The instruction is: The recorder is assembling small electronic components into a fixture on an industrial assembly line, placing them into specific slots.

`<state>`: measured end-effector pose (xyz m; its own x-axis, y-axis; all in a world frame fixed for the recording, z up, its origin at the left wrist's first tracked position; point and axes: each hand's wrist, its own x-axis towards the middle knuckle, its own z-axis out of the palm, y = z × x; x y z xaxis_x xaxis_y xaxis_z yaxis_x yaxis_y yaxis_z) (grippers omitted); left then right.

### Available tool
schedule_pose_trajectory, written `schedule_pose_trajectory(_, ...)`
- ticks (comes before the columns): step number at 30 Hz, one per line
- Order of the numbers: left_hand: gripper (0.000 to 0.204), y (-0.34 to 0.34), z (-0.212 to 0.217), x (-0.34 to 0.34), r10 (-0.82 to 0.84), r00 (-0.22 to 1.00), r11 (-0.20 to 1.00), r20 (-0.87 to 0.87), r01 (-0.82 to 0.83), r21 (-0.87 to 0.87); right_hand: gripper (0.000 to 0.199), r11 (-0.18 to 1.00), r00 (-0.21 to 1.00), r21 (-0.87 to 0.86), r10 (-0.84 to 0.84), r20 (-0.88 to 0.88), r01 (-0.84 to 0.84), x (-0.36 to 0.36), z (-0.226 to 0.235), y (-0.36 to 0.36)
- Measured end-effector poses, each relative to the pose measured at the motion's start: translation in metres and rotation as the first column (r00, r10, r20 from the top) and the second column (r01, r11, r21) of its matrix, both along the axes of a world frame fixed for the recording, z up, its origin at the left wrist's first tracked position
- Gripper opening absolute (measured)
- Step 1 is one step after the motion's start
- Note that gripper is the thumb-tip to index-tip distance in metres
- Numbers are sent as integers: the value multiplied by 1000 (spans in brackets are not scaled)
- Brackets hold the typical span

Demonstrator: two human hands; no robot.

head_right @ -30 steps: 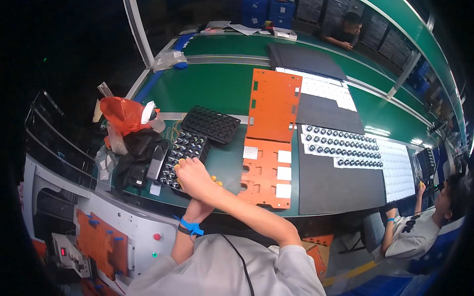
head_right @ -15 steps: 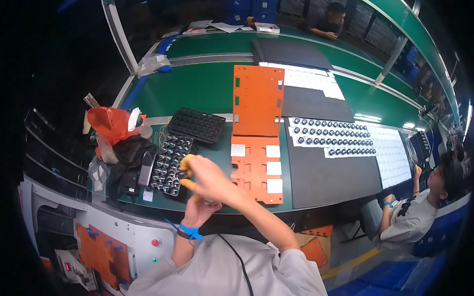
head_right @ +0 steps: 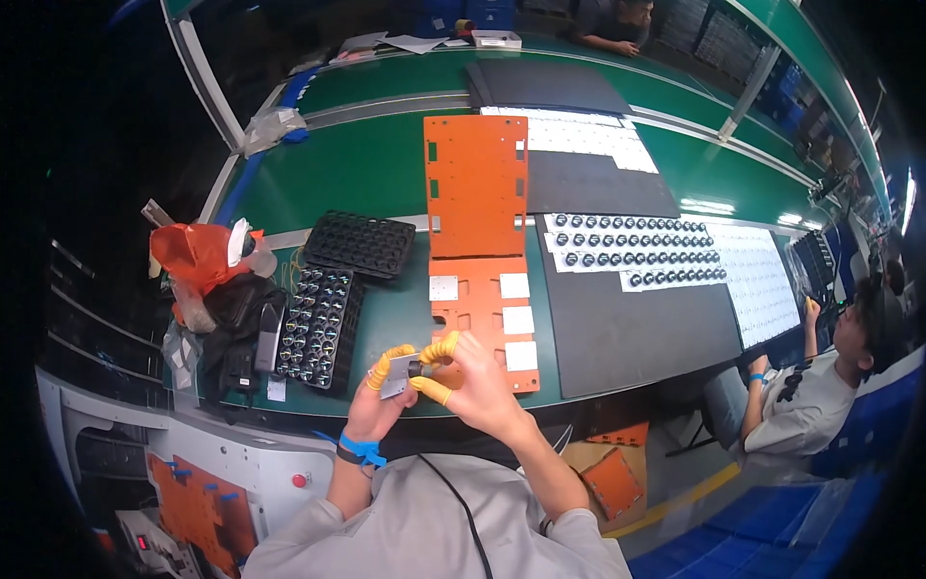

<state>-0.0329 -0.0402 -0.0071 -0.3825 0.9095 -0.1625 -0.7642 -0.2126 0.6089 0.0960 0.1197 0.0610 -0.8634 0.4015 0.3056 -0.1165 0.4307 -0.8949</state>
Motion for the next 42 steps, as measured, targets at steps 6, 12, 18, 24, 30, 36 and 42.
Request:
schedule_pose_trajectory(6, 53, 6, 6, 7, 19, 998, 998, -56, -22, -54, 35, 997, 999, 74, -36, 28, 33, 0, -10, 0)
schedule_pose_trajectory(12, 52, 5, 0, 13, 100, 995, 987, -16, -102, -124, 32, 996, 987, 77, -49, 151, 38, 3, -18, -9)
schedule_pose_trajectory(18, 52, 9, 19, 18, 159, 977, 978, -143, -176, -116, 30, 996, 992, -38, -79, 101, 83, 3, -31, -10)
schedule_pose_trajectory(24, 55, 8, 16, 17, 95, 924, 989, -371, -131, -72, 30, 996, 996, 1, -87, -11, 87, 8, -20, -9)
schedule_pose_trajectory(30, 61, 12, 25, 23, 94, 854, 992, -511, -123, -24, 29, 993, 996, 84, -82, -43, 85, 17, -18, -1)
schedule_pose_trajectory(36, 64, 15, 28, 30, 99, 846, 992, -523, -122, -10, 28, 987, 982, -134, -64, 178, 88, 26, -13, -6)
schedule_pose_trajectory(42, 66, 16, 26, 32, 64, 844, 994, -533, -99, -38, 29, 993, 992, -16, -112, 50, 113, 28, -16, -8)
